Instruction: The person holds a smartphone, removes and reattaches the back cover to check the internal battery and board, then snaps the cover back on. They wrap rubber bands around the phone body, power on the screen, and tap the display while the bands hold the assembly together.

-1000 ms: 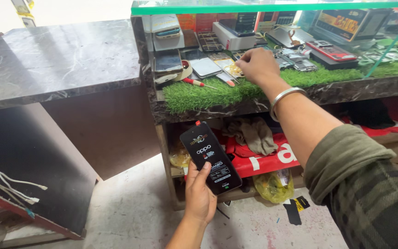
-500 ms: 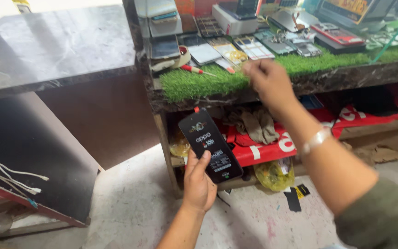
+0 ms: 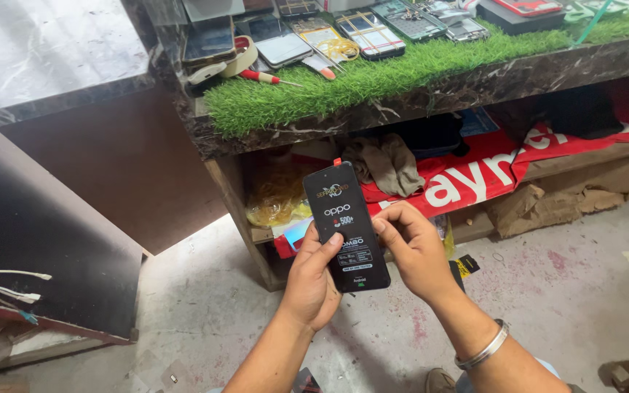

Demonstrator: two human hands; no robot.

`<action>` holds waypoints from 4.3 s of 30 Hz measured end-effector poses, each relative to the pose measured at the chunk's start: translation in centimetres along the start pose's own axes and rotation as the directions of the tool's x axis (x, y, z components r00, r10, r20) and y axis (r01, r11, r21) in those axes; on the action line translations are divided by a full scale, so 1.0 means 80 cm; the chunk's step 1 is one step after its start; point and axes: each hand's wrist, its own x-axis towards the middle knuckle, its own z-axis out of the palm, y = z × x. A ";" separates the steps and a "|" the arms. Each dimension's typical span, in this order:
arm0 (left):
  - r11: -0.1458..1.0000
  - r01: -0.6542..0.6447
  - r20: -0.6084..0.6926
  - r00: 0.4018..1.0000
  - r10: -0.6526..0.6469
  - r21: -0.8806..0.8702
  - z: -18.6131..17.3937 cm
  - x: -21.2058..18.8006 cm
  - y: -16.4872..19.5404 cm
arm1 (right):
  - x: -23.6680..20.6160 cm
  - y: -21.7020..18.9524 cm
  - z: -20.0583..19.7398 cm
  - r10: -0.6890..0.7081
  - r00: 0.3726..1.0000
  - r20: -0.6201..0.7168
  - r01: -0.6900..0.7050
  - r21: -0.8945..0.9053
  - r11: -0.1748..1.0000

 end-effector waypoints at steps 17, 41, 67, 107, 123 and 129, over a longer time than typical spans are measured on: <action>0.987 0.152 0.172 0.975 -0.140 -0.059 0.001 -0.005 -0.001 | 0.019 -0.005 -0.061 0.090 0.941 0.327 -0.338 0.930 0.143; 0.797 -0.257 0.069 0.962 0.263 0.546 -0.013 0.001 -0.026 | 0.000 -0.023 -0.020 0.228 0.887 0.402 -0.354 0.275 0.894; 0.729 -0.675 0.107 0.738 0.666 0.114 0.009 -0.018 0.033 | -0.039 -0.017 0.045 0.198 0.829 0.522 -0.506 0.853 -0.130; 0.040 -0.571 0.552 0.807 0.210 0.820 -0.025 -0.012 0.036 | -0.023 -0.078 -0.040 0.290 0.950 0.114 -0.309 0.244 0.919; 0.771 -0.327 0.173 0.945 0.279 0.546 -0.045 0.008 -0.007 | 0.002 -0.023 -0.048 0.153 0.988 0.012 -0.153 0.066 0.986; 0.953 -0.239 -0.099 0.960 0.260 0.188 -0.024 0.011 -0.002 | -0.016 0.039 0.024 0.176 0.976 0.128 -0.207 0.294 0.933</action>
